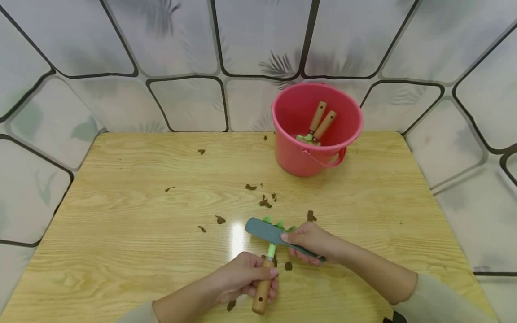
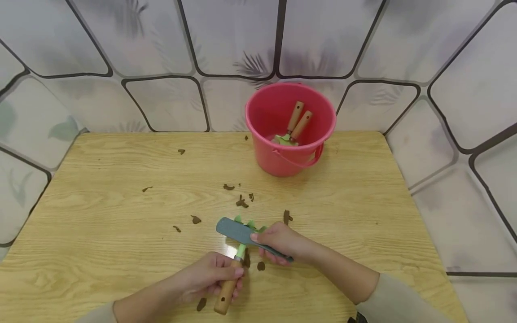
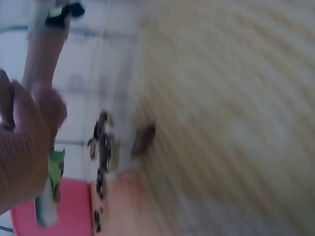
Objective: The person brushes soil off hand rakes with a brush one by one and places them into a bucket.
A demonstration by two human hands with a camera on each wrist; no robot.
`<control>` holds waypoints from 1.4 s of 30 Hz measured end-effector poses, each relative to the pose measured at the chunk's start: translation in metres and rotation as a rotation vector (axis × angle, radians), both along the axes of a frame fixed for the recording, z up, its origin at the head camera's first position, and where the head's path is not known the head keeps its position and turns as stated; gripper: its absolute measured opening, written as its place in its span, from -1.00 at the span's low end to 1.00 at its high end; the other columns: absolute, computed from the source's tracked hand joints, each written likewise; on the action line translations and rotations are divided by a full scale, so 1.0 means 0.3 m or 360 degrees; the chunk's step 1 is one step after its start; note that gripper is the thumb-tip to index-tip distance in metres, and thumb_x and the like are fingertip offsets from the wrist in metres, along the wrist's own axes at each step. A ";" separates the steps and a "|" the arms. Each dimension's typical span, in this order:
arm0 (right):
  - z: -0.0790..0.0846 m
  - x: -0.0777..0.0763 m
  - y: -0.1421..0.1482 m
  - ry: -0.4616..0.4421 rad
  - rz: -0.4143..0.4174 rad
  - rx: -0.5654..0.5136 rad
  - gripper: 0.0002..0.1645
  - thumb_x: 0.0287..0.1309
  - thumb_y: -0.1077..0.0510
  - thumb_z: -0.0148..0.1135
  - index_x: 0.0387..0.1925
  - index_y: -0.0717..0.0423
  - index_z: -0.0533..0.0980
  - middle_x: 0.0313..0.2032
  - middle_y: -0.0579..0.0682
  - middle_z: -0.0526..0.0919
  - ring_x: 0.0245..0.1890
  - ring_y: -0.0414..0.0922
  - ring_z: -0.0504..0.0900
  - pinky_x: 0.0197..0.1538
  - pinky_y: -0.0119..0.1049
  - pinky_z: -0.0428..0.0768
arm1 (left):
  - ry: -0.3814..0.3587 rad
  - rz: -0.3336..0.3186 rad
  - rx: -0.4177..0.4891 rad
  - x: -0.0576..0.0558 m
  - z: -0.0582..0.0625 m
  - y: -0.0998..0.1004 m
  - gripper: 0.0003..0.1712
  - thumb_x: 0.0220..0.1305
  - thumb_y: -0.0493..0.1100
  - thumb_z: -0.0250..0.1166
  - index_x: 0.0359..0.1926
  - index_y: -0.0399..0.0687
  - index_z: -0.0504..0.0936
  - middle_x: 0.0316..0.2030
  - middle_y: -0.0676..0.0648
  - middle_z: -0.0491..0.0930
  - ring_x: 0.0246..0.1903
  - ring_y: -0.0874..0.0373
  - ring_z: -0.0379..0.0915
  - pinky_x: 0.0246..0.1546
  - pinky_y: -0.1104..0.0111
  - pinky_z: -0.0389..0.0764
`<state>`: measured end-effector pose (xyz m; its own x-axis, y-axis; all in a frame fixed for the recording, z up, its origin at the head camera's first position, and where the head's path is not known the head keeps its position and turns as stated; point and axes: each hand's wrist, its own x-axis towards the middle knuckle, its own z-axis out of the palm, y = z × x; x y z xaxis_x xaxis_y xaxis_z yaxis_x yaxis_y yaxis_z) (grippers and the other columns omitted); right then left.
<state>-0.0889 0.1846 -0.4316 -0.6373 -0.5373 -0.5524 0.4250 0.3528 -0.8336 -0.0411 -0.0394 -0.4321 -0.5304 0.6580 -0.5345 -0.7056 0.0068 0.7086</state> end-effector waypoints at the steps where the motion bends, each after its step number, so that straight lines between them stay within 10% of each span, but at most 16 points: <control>1: 0.006 -0.005 -0.017 0.0019 0.0000 -0.0004 -0.45 0.31 -0.12 0.05 -0.60 0.25 0.45 -0.87 -0.15 0.34 -0.93 -0.32 0.20 -0.84 -0.50 0.20 | -0.0009 -0.0005 0.0001 0.001 -0.002 0.012 -0.66 0.32 -0.18 0.17 -0.14 -0.49 0.50 -0.48 0.00 0.63 -0.47 0.24 0.63 -0.29 0.33 0.71; 13: 0.165 -0.064 -0.002 0.0293 -0.0040 0.0136 -0.39 0.29 -0.20 0.04 -0.54 0.29 0.46 -0.83 -0.08 0.36 -0.93 -0.26 0.23 -0.84 -0.45 0.25 | -0.0107 0.0197 0.0055 -0.021 -0.017 0.030 -0.59 0.35 -0.15 0.16 -0.03 -0.50 0.48 -0.37 -0.09 0.69 -0.30 0.12 0.66 -0.10 0.21 0.66; 35: 0.120 -0.003 0.210 0.0152 0.0096 0.0168 -0.45 0.35 -0.11 0.01 -0.55 0.27 0.43 -0.85 -0.14 0.34 -0.93 -0.33 0.22 -0.87 -0.50 0.19 | -0.0159 0.0228 0.0205 -0.047 0.046 -0.014 -0.72 0.35 -0.15 0.16 -0.16 -0.34 0.53 -0.36 -0.09 0.68 -0.33 0.16 0.66 -0.13 0.29 0.67; 42: 0.123 0.020 0.189 0.0497 0.0168 0.0458 -0.44 0.35 -0.15 -0.01 -0.55 0.23 0.46 -0.86 -0.16 0.31 -0.92 -0.33 0.16 -0.85 -0.50 0.17 | -0.0154 0.0180 0.0163 -0.043 0.066 -0.005 -0.72 0.34 -0.14 0.16 -0.19 -0.34 0.54 -0.41 -0.06 0.66 -0.37 0.20 0.65 -0.19 0.33 0.69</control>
